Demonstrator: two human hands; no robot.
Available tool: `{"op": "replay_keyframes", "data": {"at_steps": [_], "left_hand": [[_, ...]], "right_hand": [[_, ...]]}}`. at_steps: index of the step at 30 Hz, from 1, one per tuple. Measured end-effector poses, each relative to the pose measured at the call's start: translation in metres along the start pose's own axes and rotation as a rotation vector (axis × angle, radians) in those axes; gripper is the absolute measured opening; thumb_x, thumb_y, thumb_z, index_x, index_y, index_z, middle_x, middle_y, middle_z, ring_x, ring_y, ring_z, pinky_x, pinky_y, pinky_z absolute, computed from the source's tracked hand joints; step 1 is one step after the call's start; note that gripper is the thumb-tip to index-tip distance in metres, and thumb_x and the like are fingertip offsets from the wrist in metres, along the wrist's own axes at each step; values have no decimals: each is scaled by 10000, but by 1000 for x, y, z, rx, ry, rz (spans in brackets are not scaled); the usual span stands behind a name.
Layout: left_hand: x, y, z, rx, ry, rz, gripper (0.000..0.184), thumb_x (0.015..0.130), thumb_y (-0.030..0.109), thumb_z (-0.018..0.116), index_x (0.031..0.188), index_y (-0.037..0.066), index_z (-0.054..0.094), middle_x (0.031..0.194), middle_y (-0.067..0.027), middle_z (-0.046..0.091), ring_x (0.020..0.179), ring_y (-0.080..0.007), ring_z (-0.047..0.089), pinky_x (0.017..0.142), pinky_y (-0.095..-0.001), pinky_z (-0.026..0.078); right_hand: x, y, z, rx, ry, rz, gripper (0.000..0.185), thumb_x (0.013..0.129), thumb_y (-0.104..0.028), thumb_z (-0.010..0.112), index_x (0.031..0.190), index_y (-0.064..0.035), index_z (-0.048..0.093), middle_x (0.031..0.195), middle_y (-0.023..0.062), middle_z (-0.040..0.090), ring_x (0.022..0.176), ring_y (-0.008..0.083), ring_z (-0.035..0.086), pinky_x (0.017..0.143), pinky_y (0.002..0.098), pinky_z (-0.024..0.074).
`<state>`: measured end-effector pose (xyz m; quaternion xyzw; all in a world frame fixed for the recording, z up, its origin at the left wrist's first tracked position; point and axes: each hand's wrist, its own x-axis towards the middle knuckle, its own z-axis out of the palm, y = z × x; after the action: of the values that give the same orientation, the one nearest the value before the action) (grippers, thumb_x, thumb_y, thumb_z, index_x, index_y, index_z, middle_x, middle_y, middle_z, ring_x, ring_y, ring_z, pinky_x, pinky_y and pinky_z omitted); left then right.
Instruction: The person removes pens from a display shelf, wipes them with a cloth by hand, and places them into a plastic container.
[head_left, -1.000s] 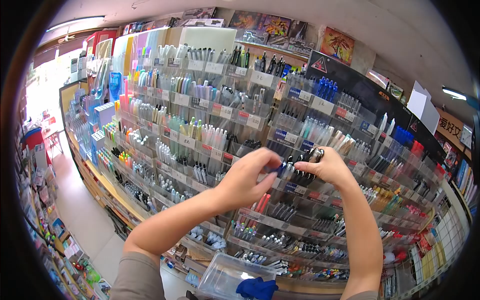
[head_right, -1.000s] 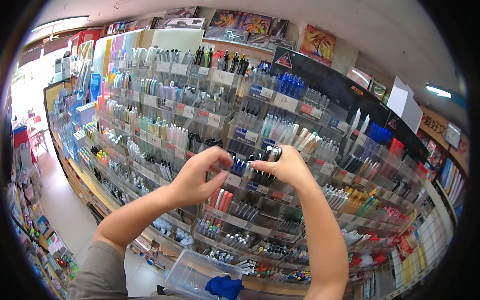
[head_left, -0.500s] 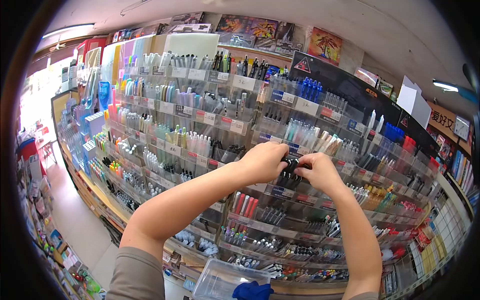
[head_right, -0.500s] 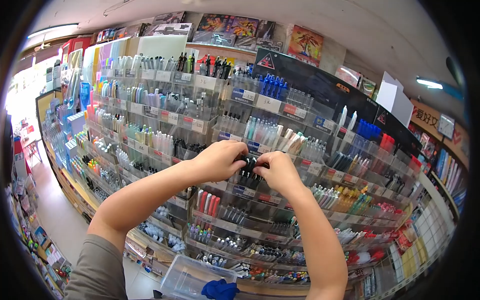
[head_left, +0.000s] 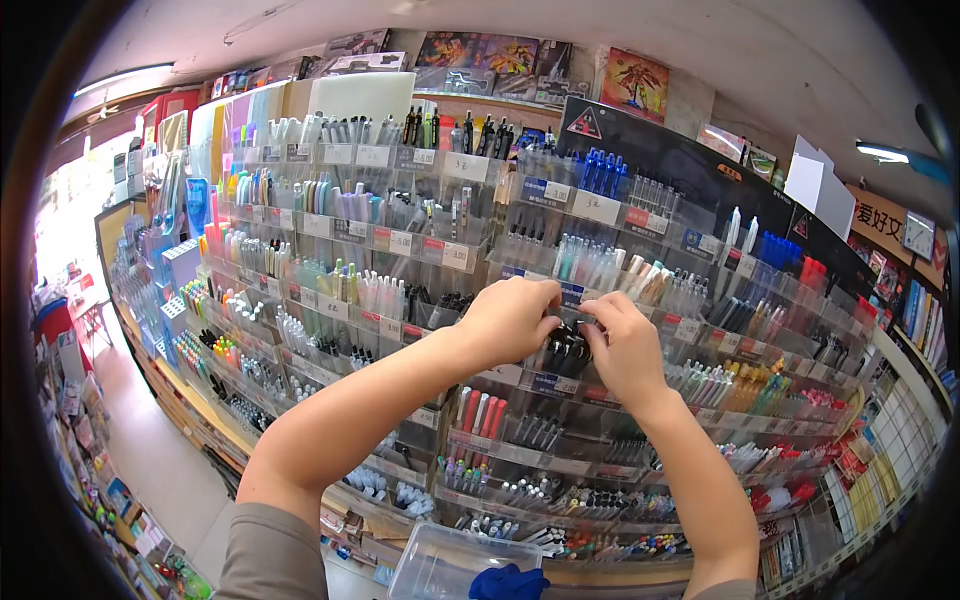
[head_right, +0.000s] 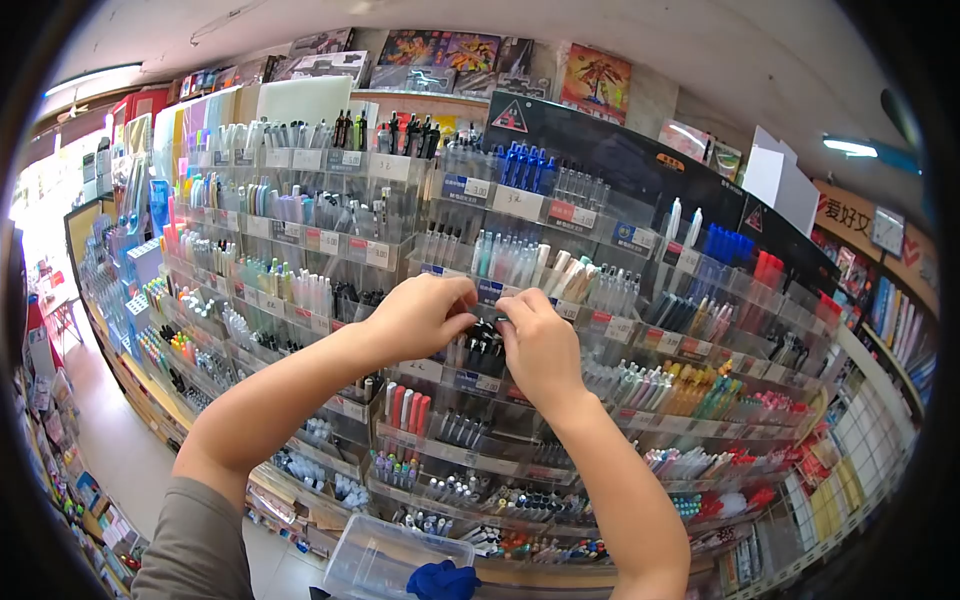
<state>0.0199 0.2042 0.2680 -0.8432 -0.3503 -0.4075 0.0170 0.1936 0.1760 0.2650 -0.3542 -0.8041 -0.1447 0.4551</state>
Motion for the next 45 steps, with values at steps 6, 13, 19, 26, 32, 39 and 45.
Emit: {"op": "replay_keyframes", "data": {"at_steps": [6,13,19,26,32,39,45], "left_hand": [[-12,3,10,104,-79,206,126,772,134,576,837,31,608,905,-74,591,826,-263,581,703,-343,476],[-26,5,6,193,-168,261,300,783,142,564,1059,24,551,1072,-121,572,1007,-268,541,841,-338,451],[-78,21,-10,-47,84,355,305,709,8,589,1014,10,562,1142,-165,529,1092,-307,496,912,-374,414],[-235,25,70,-466,-345,-43,176,789,145,586,934,47,601,841,-114,624,733,-284,612,612,-339,501],[-297,45,111,-560,-589,-281,346,816,204,572,1116,37,527,1024,-172,588,899,-327,578,761,-364,465],[-302,41,114,-629,-516,-413,339,816,172,560,1123,33,520,1019,-180,586,913,-308,581,791,-353,459],[-299,43,113,-1171,-292,-756,447,804,94,594,1199,-1,408,1082,-91,542,991,-179,536,890,-308,403]], "right_hand": [[-8,13,6,50,-69,-77,123,742,37,537,854,-7,563,821,130,552,721,320,567,622,355,459],[-35,-22,-11,162,185,-146,145,724,75,542,841,-9,555,777,131,554,687,295,560,599,326,458],[-167,-49,17,300,-344,-175,197,699,-72,601,893,-43,580,809,90,585,693,266,582,588,327,504],[-276,-62,32,117,-1016,14,255,784,-325,583,855,-83,619,877,78,566,1126,301,416,955,544,251],[-266,-58,34,329,-615,171,151,769,-214,625,805,-69,606,798,75,579,901,242,574,856,389,382],[-234,-67,31,887,-429,829,177,876,-204,519,878,-27,527,699,29,542,643,98,508,589,223,410],[-212,-69,43,1563,-331,1174,174,916,-208,455,914,-40,504,777,-11,526,715,48,476,664,189,398]]}}
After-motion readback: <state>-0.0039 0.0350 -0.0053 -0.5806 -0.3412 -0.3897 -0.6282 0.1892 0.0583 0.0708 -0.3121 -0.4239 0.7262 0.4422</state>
